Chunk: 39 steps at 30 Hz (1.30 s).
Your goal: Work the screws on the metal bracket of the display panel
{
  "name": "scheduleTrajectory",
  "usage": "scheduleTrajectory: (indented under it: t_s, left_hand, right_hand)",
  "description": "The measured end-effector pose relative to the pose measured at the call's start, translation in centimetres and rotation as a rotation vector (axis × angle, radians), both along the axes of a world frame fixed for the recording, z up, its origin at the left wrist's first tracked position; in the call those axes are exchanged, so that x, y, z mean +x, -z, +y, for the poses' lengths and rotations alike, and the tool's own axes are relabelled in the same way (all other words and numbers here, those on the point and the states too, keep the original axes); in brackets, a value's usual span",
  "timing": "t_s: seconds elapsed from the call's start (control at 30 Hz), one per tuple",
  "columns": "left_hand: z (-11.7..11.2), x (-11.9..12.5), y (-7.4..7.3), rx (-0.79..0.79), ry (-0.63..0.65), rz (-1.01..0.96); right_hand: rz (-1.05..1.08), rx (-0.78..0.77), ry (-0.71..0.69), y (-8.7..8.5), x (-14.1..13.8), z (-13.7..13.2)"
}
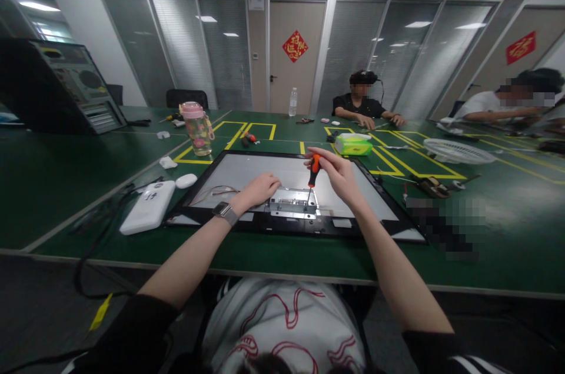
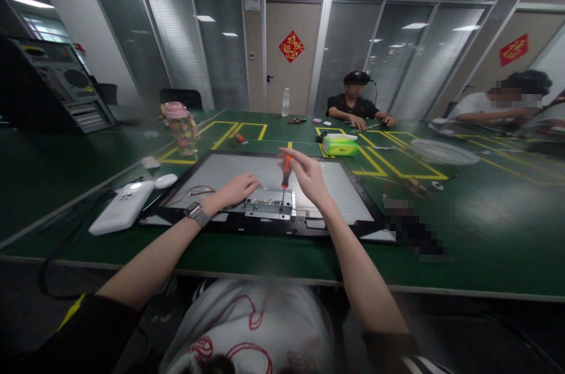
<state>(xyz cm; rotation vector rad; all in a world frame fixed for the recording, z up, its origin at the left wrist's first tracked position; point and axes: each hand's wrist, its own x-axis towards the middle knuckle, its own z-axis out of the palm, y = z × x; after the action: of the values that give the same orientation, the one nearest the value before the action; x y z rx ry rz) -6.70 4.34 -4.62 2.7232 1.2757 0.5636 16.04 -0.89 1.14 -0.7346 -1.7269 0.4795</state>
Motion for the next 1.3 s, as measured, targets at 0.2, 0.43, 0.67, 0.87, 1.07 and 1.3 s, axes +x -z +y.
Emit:
scheduleTrajectory:
  t_s: [0.2, 0.43, 0.67, 0.87, 1.07, 1.3]
  left_hand:
    - [0.02, 0.09, 0.02, 0.001, 0.003, 0.001]
    - [-0.01, 0.04, 0.0, 0.011, 0.005, -0.001]
    - [0.14, 0.08, 0.18, 0.023, -0.001, 0.013]
    - [0.23, -0.02, 0.26, 0.015, 0.002, 0.006]
    - [0.35, -0.08, 0.39, -0.001, 0.012, -0.01]
    - [0.5, -0.05, 0.48, 0.007, 0.023, -0.001]
  right_hand:
    - [-0.049, 0.093, 0.236, -0.01, -0.24, -0.16]
    - [0.016, -0.022, -0.024, 0.07, 0.12, 0.2]
    - [-0.021, 0.068, 0.204, 0.21, -0.06, -0.05]
    - [-0.101, 0.157, 0.167, 0.06, 0.03, -0.16]
    - [0.005, -0.009, 0.082, 0.41, -0.12, 0.3]
    - [-0.057, 0.186, 0.322, 0.2, -0.19, -0.1]
